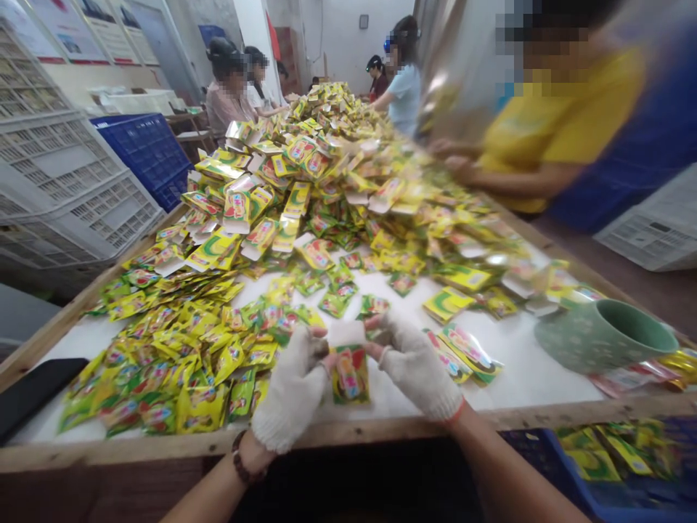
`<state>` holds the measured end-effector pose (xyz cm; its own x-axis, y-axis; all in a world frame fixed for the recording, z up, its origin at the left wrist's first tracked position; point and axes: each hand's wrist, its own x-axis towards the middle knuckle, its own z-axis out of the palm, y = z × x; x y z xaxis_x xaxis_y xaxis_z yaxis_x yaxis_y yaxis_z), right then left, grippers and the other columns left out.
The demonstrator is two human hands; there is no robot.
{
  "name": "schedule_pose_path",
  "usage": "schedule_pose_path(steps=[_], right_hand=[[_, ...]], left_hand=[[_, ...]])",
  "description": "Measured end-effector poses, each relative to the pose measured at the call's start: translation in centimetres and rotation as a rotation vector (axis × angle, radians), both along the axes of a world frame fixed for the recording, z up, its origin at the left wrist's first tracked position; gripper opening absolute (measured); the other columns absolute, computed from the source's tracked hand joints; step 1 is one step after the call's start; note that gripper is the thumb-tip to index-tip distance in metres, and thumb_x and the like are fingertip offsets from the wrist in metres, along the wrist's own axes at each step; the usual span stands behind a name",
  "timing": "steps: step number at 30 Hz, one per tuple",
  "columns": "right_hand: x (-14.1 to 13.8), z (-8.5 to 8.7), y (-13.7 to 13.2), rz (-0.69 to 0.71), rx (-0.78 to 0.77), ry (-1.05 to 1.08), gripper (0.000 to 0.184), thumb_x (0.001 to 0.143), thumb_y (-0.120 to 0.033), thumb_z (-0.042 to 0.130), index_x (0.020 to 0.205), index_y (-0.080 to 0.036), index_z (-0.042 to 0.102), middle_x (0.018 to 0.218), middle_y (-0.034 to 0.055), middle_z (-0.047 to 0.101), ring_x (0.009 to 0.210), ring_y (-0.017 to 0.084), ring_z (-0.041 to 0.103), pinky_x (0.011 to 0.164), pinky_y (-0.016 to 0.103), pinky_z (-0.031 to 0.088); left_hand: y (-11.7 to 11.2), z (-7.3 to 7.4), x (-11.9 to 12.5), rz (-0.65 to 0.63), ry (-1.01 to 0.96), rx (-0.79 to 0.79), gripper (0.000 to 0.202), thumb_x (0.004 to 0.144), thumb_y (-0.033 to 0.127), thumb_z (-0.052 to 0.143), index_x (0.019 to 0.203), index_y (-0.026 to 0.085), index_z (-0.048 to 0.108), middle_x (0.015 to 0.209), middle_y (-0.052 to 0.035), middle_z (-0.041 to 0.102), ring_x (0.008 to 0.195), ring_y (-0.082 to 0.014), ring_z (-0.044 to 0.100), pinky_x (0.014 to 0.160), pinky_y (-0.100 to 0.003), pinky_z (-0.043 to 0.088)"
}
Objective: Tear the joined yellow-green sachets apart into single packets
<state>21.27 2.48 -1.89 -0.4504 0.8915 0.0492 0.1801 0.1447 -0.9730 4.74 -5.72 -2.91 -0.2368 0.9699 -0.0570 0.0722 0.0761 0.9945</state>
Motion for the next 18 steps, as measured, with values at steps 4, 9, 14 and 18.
schedule_pose_path(steps=[4, 9, 14, 18], right_hand=[[0.4, -1.4, -1.1, 0.099, -0.164, 0.037, 0.021, 0.078, -0.032, 0.063, 0.094, -0.018, 0.065, 0.092, 0.0045, 0.070, 0.088, 0.022, 0.064, 0.078, 0.033, 0.052], [0.3, -0.9, -1.0, 0.107, -0.201, 0.034, 0.019, 0.078, -0.034, 0.061, 0.087, -0.018, 0.066, 0.081, 0.0030, 0.069, 0.076, 0.019, 0.062, 0.069, 0.030, 0.051], [0.6, -0.5, -0.9, 0.134, -0.155, 0.090, 0.020, 0.079, -0.030, 0.060, 0.096, -0.020, 0.061, 0.082, 0.0022, 0.066, 0.077, 0.018, 0.060, 0.071, 0.029, 0.050], [1.2, 0.7, -1.1, 0.155, 0.035, -0.111, 0.017, 0.083, -0.032, 0.057, 0.077, -0.018, 0.064, 0.070, 0.0011, 0.062, 0.068, 0.016, 0.056, 0.063, 0.026, 0.045]], left_hand=[[-0.4, 0.0, 0.0, -0.069, 0.200, 0.007, 0.017, 0.082, 0.030, 0.060, 0.096, 0.021, 0.061, 0.094, -0.0027, 0.068, 0.086, -0.0169, 0.063, 0.081, -0.030, 0.049], [0.6, 1.2, 0.0, -0.057, 0.058, -0.021, 0.017, 0.074, 0.031, 0.067, 0.084, 0.018, 0.064, 0.080, -0.0020, 0.067, 0.080, -0.0174, 0.063, 0.079, -0.031, 0.051], [0.9, 1.7, 0.3, -0.085, -0.135, -0.043, 0.032, 0.069, 0.031, 0.071, 0.096, 0.017, 0.062, 0.083, -0.0036, 0.069, 0.077, -0.0172, 0.064, 0.074, -0.032, 0.053], [0.3, 2.8, 0.1, -0.109, 0.194, -0.010, 0.014, 0.076, 0.032, 0.066, 0.077, 0.018, 0.069, 0.082, -0.0037, 0.070, 0.079, -0.0178, 0.063, 0.075, -0.030, 0.051]])
